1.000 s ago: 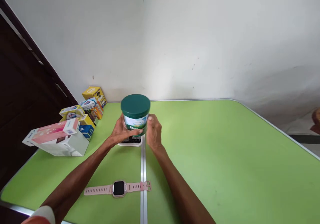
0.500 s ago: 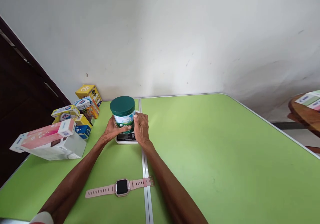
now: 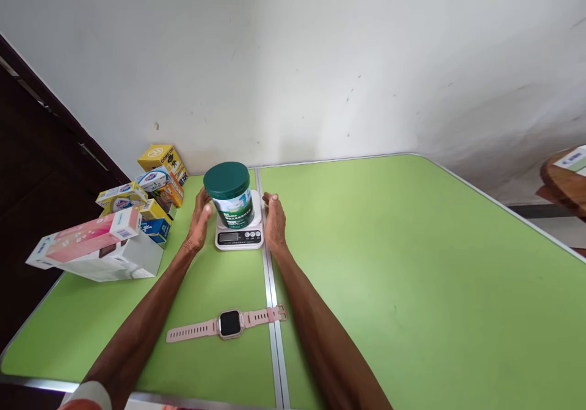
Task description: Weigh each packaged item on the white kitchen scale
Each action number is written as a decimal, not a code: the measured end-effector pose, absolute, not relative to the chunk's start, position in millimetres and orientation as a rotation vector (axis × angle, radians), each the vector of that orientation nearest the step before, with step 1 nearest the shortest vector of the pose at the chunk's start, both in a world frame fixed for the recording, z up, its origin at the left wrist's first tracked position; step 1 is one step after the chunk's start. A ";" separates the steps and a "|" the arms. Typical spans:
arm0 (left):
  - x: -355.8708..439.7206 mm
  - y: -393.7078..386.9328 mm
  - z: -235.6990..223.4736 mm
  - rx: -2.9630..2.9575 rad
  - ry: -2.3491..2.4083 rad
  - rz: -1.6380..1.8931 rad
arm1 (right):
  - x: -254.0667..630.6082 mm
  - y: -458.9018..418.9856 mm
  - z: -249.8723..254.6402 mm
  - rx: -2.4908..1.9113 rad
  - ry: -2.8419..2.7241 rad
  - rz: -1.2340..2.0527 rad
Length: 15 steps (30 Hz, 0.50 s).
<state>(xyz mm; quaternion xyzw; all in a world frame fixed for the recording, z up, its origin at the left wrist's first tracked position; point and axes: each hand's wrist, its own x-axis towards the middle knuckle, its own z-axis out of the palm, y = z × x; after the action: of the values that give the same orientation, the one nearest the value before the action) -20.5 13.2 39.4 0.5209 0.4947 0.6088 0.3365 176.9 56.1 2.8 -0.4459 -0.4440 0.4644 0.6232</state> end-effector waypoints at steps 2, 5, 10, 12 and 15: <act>-23.5 15.5 22.9 1.161 1.301 1.620 | 177.8 57.9 -0.4 -1.017 -0.942 1.142; -21.6 23.2 0.4 0.982 1.295 1.639 | 176.0 57.5 -0.8 -1.028 -0.913 1.164; -16.8 30.8 -14.8 1.008 1.215 1.646 | 169.7 52.1 2.6 -1.018 -0.914 1.186; -16.6 30.5 -16.0 1.013 1.213 1.645 | 168.5 50.4 4.0 -1.022 -0.914 1.184; -16.7 28.8 -15.9 0.987 1.230 1.659 | 168.7 48.7 5.3 -1.033 -0.934 1.173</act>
<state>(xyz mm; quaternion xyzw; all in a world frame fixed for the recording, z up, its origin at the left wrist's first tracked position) -16.7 28.8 -15.9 0.3924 0.4892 0.6600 0.4137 168.7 48.7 5.3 -0.4480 -0.4052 0.5086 0.6136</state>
